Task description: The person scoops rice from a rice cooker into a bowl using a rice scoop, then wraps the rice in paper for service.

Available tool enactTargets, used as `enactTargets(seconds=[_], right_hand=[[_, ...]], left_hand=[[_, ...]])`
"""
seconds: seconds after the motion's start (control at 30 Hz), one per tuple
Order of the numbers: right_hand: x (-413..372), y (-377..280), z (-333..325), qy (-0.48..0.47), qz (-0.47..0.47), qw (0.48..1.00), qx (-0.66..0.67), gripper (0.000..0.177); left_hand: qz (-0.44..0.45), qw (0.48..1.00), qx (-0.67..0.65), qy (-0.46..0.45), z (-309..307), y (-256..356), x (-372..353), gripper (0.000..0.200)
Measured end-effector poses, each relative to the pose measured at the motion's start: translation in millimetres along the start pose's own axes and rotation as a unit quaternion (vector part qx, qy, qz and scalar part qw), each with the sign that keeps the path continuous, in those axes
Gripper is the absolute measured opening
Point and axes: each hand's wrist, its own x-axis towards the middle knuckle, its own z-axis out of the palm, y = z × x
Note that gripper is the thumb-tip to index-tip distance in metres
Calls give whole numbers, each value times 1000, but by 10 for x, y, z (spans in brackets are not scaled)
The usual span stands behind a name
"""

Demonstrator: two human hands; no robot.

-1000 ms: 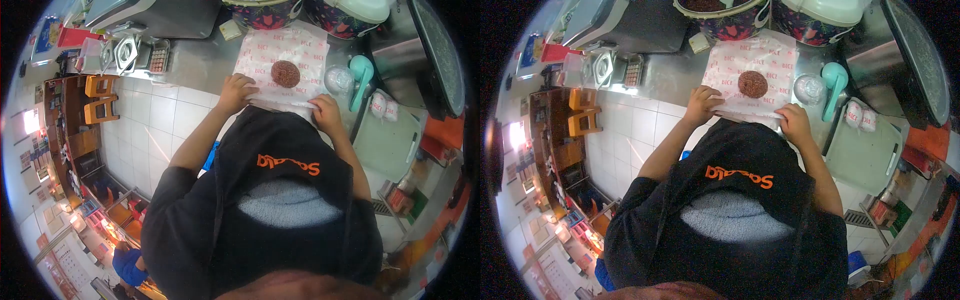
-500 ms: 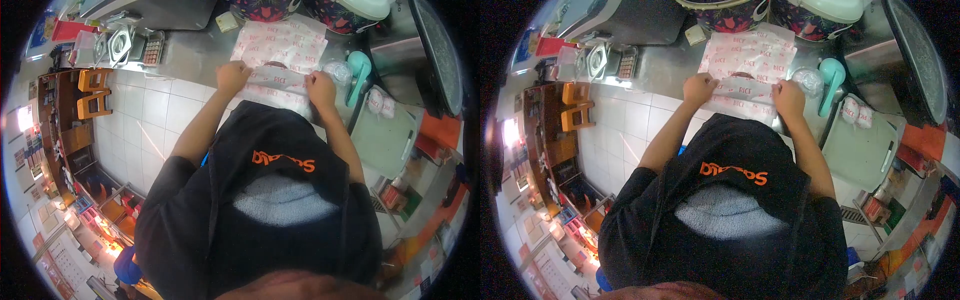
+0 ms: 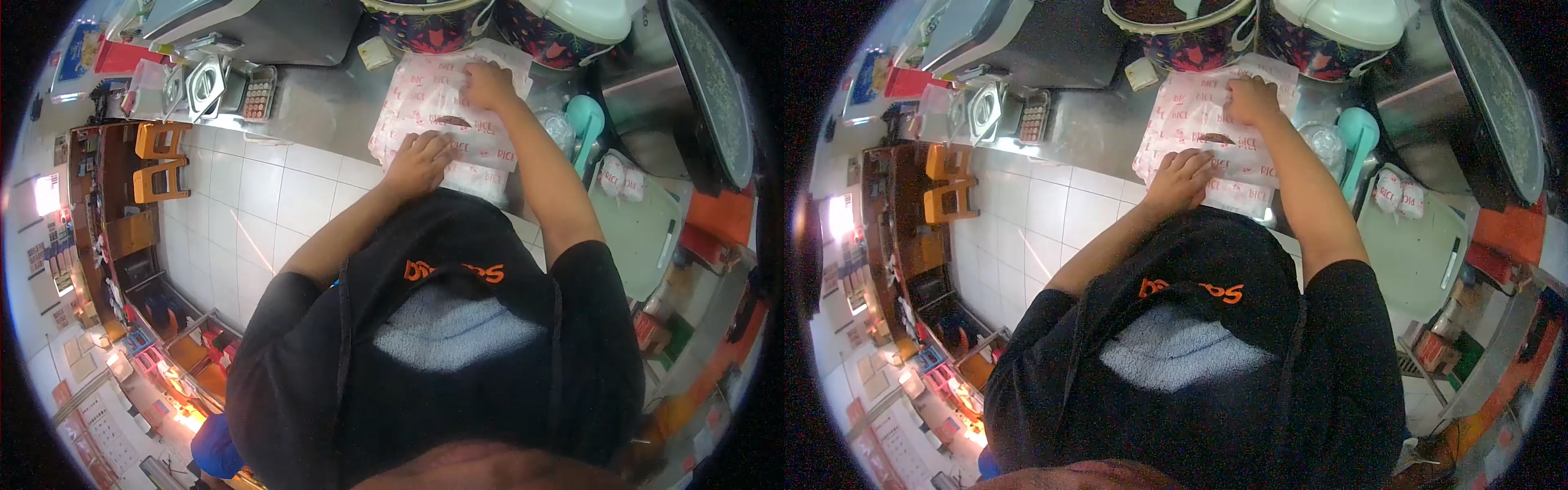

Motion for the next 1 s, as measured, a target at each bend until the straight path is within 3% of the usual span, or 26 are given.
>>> enactTargets(seconds=[0.07, 0.1, 0.17, 0.2, 0.27, 0.33, 0.37, 0.43, 0.47, 0.53, 0.57, 0.63, 0.67, 0.83, 0.9, 0.93, 1.0], right_hand=[[23, 53, -97, -56, -42, 993, 99, 26], [-23, 52, -150, -62, -46, 992, 97, 26], [-353, -47, -428, -85, -157, 980, 89, 17], [-533, -90, -431, -92, -157, 979, 87, 17], [-856, -175, -423, -34, -250, 966, 53, 11], [-1087, -229, -288, -13, -249, 968, 38, 10], [-1163, -249, -191, 13, -248, 968, 24, 9], [-1225, -284, -92, 37, -236, 970, 45, 6], [-1238, -302, -89, 33, -223, 972, 58, 6], [-1275, -323, -117, 29, -205, 976, 73, 6], [-1285, -324, -170, -9, -179, 980, 93, 8], [-1318, -283, -178, -44, -149, 981, 113, 11], [-1347, -210, -125, -42, -144, 982, 110, 15], [-1280, 52, 159, -32, -163, 977, 131, 28], [-1219, -37, 68, -87, 15, 973, 215, 27], [-1211, -50, 55, -86, 7, 973, 214, 27], [-1189, -81, 54, 161, -36, 976, 145, 29]], left_hand=[[-13, 1000, -8, 7, 6, -1, 32, 40], [-21, 1000, -20, 10, 13, 6, 23, 40], [-26, 999, -21, 11, -9, -6, 41, 40], [-24, 999, -20, 11, 0, -6, 40, 39], [-49, 998, -39, -27, 51, -19, 0, 45], [-113, 983, -86, -115, 60, 9, -38, 47], [-112, 983, -88, -116, 59, 6, -65, 47], [20, 999, -19, 26, 19, -8, -87, 44], [24, 999, -19, 26, -2, 10, -68, 44], [50, 979, 132, 145, -61, 80, -44, 35], [55, 980, 129, 143, -91, 62, -10, 35], [-67, 989, 125, -33, -137, -79, 73, 22], [-68, 989, 117, -52, -128, -163, 71, 14], [-80, 986, 72, -123, -135, -209, 73, 14], [-84, 984, 60, -142, -158, -193, 79, 16], [-58, 986, 69, -143, -126, -208, 56, 17], [-32, 981, 108, -155, -51, -289, 19, 22]])
